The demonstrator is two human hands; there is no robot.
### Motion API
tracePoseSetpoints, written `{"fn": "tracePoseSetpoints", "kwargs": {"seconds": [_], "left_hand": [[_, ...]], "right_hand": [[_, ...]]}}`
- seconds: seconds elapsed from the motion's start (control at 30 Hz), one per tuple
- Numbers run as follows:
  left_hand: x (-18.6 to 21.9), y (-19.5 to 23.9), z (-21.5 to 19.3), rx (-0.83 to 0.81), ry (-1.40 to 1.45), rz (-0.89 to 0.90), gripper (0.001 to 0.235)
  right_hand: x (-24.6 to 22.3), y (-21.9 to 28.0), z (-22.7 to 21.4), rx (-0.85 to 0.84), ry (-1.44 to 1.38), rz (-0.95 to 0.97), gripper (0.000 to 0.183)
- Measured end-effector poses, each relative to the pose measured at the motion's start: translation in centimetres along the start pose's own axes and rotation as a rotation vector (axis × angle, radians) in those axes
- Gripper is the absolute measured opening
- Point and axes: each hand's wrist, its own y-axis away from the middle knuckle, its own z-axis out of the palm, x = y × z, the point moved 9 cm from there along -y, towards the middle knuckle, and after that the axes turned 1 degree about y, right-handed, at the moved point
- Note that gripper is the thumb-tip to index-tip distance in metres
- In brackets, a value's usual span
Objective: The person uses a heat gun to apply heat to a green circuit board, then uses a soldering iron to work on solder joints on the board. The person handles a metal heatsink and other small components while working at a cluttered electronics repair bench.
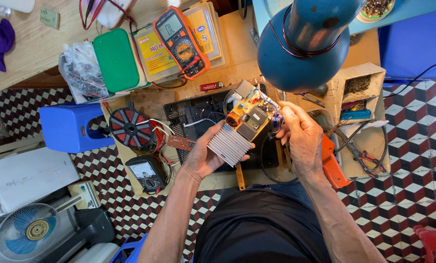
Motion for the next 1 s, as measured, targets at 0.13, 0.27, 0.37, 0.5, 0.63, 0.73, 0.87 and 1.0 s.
{"fn": "tracePoseSetpoints", "kwargs": {"seconds": [0.13,0.27,0.37,0.5,0.63,0.73,0.87,1.0], "left_hand": [[0.4,0.3,0.6,-0.024,-0.066,-0.004,0.063],[0.8,0.6,1.3,-0.016,-0.121,-0.01,0.064],[1.0,0.6,1.7,-0.014,-0.145,-0.016,0.064],[0.7,0.6,1.7,0.015,-0.132,-0.027,0.063],[0.6,0.4,2.0,-0.031,-0.059,-0.006,0.063],[0.4,0.4,1.4,-0.03,-0.037,-0.012,0.058],[0.1,0.6,0.1,0.063,-0.051,-0.021,0.052],[-0.2,0.6,-0.4,0.082,-0.065,-0.041,0.051]], "right_hand": [[0.0,0.4,0.4,-0.088,-0.009,-0.002,0.04],[-0.1,1.0,0.5,-0.087,0.006,0.037,0.041],[-0.6,1.3,0.7,-0.081,-0.001,0.052,0.041],[-2.2,1.9,0.9,-0.051,0.208,-0.082,0.046],[-6.8,5.5,1.6,0.114,0.743,-0.67,0.043],[-7.1,6.7,3.2,0.012,0.916,-0.857,0.035],[-6.5,6.4,5.1,-0.143,0.999,-0.892,0.036],[-6.1,6.1,6.0,-0.199,1.045,-0.873,0.038]]}}
